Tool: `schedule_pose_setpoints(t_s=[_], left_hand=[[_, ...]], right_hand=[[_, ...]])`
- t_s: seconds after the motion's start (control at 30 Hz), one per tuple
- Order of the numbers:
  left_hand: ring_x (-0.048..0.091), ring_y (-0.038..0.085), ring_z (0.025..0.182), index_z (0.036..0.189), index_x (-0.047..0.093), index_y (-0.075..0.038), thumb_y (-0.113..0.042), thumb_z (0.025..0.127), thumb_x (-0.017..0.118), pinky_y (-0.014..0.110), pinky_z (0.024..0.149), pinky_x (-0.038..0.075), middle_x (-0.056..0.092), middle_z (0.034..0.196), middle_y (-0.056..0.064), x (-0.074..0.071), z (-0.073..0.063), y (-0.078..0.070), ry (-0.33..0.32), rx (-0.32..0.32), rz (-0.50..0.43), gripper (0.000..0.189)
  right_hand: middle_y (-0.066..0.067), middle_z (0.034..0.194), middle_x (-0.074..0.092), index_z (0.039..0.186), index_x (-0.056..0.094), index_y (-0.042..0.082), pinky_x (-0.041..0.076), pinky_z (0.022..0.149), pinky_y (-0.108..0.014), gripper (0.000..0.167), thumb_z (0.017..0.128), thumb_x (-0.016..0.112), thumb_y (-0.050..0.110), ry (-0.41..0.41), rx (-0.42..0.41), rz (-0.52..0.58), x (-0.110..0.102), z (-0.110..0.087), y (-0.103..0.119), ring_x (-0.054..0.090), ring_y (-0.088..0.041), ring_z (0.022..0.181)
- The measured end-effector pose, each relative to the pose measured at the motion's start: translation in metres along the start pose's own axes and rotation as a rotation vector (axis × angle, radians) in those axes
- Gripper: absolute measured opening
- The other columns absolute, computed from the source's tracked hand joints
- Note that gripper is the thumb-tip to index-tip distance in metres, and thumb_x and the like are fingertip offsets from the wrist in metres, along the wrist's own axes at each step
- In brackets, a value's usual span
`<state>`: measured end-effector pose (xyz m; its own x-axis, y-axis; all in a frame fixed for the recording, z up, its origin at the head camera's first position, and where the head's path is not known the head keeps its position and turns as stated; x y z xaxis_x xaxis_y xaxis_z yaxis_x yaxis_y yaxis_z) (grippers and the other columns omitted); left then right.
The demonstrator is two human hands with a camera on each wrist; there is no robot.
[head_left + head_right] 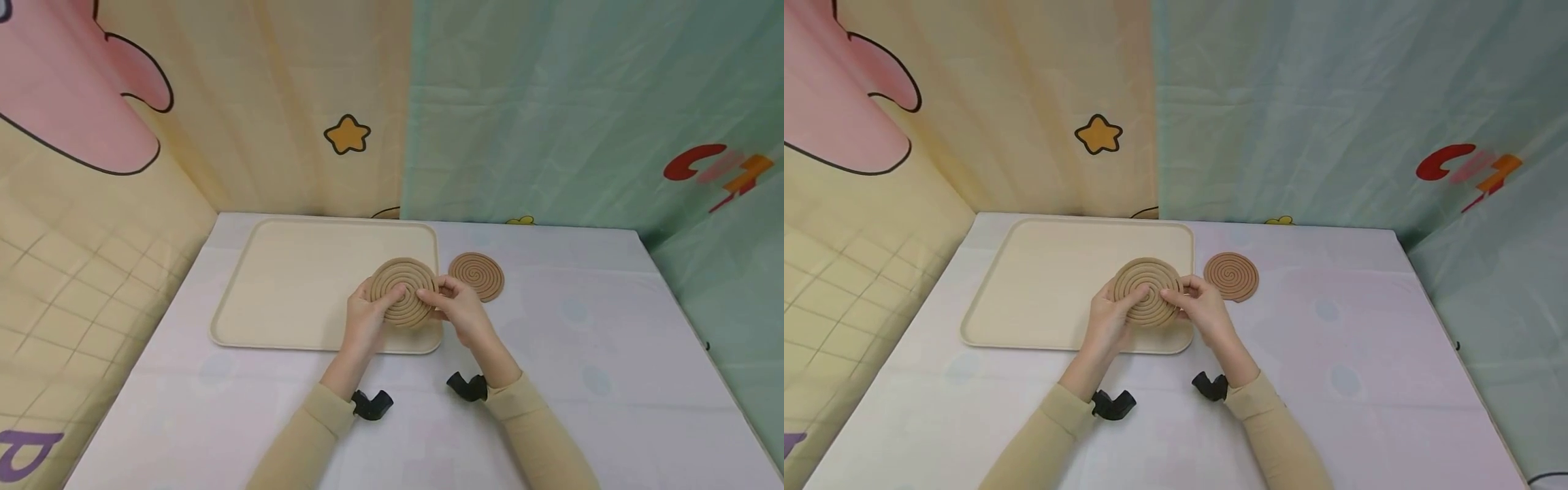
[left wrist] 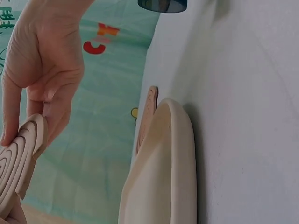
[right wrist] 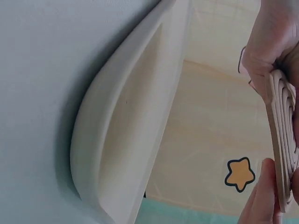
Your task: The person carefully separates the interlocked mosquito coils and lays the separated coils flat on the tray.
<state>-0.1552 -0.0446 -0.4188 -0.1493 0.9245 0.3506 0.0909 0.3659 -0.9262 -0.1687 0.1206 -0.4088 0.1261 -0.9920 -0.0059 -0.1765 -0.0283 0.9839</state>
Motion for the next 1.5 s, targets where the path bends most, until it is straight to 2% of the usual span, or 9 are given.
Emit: schedule_pose_setpoints(t_s=[0.23, 0.37, 0.67, 0.8, 0.9, 1.0, 1.13, 1.27, 1.5], left_hand=[[0.068, 0.008, 0.082, 0.115, 0.068, -0.004, -0.015, 0.078, 0.083, 0.021, 0.074, 0.057, 0.073, 0.097, 0.006, -0.011, -0.003, -0.006, 0.042, 0.019, 0.309, 0.041], [0.068, 0.008, 0.080, 0.113, 0.070, -0.005, -0.017, 0.077, 0.084, 0.021, 0.072, 0.056, 0.074, 0.097, 0.008, -0.014, -0.005, -0.010, 0.040, 0.050, 0.356, 0.040], [0.072, 0.013, 0.093, 0.125, 0.060, 0.002, -0.010, 0.084, 0.077, 0.027, 0.083, 0.059, 0.071, 0.113, 0.014, -0.002, -0.011, -0.004, -0.049, 0.044, 0.018, 0.046], [0.072, 0.012, 0.091, 0.121, 0.062, 0.004, -0.008, 0.084, 0.076, 0.028, 0.083, 0.059, 0.073, 0.108, 0.011, 0.002, -0.013, -0.003, -0.056, 0.062, -0.019, 0.042], [0.072, 0.012, 0.089, 0.118, 0.065, 0.002, -0.013, 0.083, 0.078, 0.026, 0.081, 0.059, 0.074, 0.106, 0.011, 0.000, -0.012, -0.005, -0.058, 0.096, 0.068, 0.040], [0.071, 0.011, 0.084, 0.113, 0.069, -0.004, -0.021, 0.081, 0.082, 0.023, 0.076, 0.059, 0.075, 0.101, 0.010, -0.005, -0.011, -0.010, -0.051, 0.141, 0.242, 0.039], [0.070, 0.013, 0.084, 0.112, 0.072, -0.010, -0.025, 0.079, 0.084, 0.025, 0.074, 0.058, 0.076, 0.098, 0.009, -0.012, -0.009, -0.019, 0.033, 0.184, 0.392, 0.038], [0.070, 0.013, 0.086, 0.115, 0.072, -0.012, -0.027, 0.078, 0.084, 0.026, 0.075, 0.057, 0.075, 0.102, 0.009, -0.015, -0.007, -0.023, 0.097, 0.166, 0.458, 0.041], [0.070, 0.018, 0.096, 0.118, 0.071, -0.011, -0.029, 0.077, 0.085, 0.029, 0.080, 0.058, 0.074, 0.109, 0.007, -0.012, -0.006, -0.026, 0.130, 0.154, 0.575, 0.048]], right_hand=[[0.001, 0.085, 0.060, 0.103, 0.067, 0.001, 0.055, 0.068, -0.022, 0.028, 0.083, 0.079, 0.017, -0.103, -0.146, -0.195, -0.007, -0.007, 0.006, 0.059, -0.010, 0.076], [0.001, 0.081, 0.061, 0.100, 0.067, 0.002, 0.055, 0.066, -0.023, 0.027, 0.083, 0.080, 0.019, -0.090, -0.187, -0.237, -0.009, -0.012, 0.009, 0.061, -0.010, 0.071], [0.006, 0.075, 0.059, 0.097, 0.058, -0.003, 0.053, 0.062, -0.019, 0.019, 0.087, 0.073, 0.002, -0.074, -0.204, 0.044, 0.003, -0.013, 0.004, 0.057, -0.006, 0.065], [0.006, 0.073, 0.060, 0.092, 0.059, 0.002, 0.054, 0.063, -0.019, 0.014, 0.087, 0.072, 0.003, -0.090, -0.167, 0.086, 0.003, -0.013, 0.004, 0.058, -0.006, 0.066], [0.005, 0.073, 0.061, 0.092, 0.060, 0.002, 0.057, 0.067, -0.022, 0.014, 0.087, 0.073, 0.004, -0.063, -0.151, 0.072, 0.001, -0.012, 0.005, 0.060, -0.007, 0.067], [0.005, 0.075, 0.063, 0.095, 0.062, 0.000, 0.058, 0.070, -0.024, 0.017, 0.085, 0.075, 0.006, -0.041, -0.163, 0.013, -0.002, -0.012, 0.006, 0.062, -0.007, 0.069], [0.005, 0.082, 0.065, 0.099, 0.066, 0.000, 0.056, 0.073, -0.021, 0.023, 0.082, 0.079, 0.009, -0.051, -0.197, -0.119, -0.008, -0.012, 0.009, 0.063, -0.008, 0.076], [-0.002, 0.092, 0.065, 0.103, 0.067, 0.001, 0.053, 0.074, -0.017, 0.028, 0.082, 0.080, 0.014, -0.087, -0.242, -0.241, -0.009, -0.016, 0.014, 0.061, -0.008, 0.082], [-0.010, 0.094, 0.063, 0.105, 0.066, 0.000, 0.051, 0.071, -0.016, 0.028, 0.081, 0.079, 0.007, -0.052, -0.306, -0.284, -0.011, -0.018, 0.017, 0.058, -0.007, 0.079]])
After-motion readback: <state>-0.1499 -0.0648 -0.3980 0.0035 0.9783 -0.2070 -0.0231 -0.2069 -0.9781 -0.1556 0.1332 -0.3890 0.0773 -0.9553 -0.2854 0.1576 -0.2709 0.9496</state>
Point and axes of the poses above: each hand's wrist, its own z-axis towards the middle knuckle, its own x-axis out of the palm, y = z × x, the point moved 1 cm from there along z, towards the middle knuckle
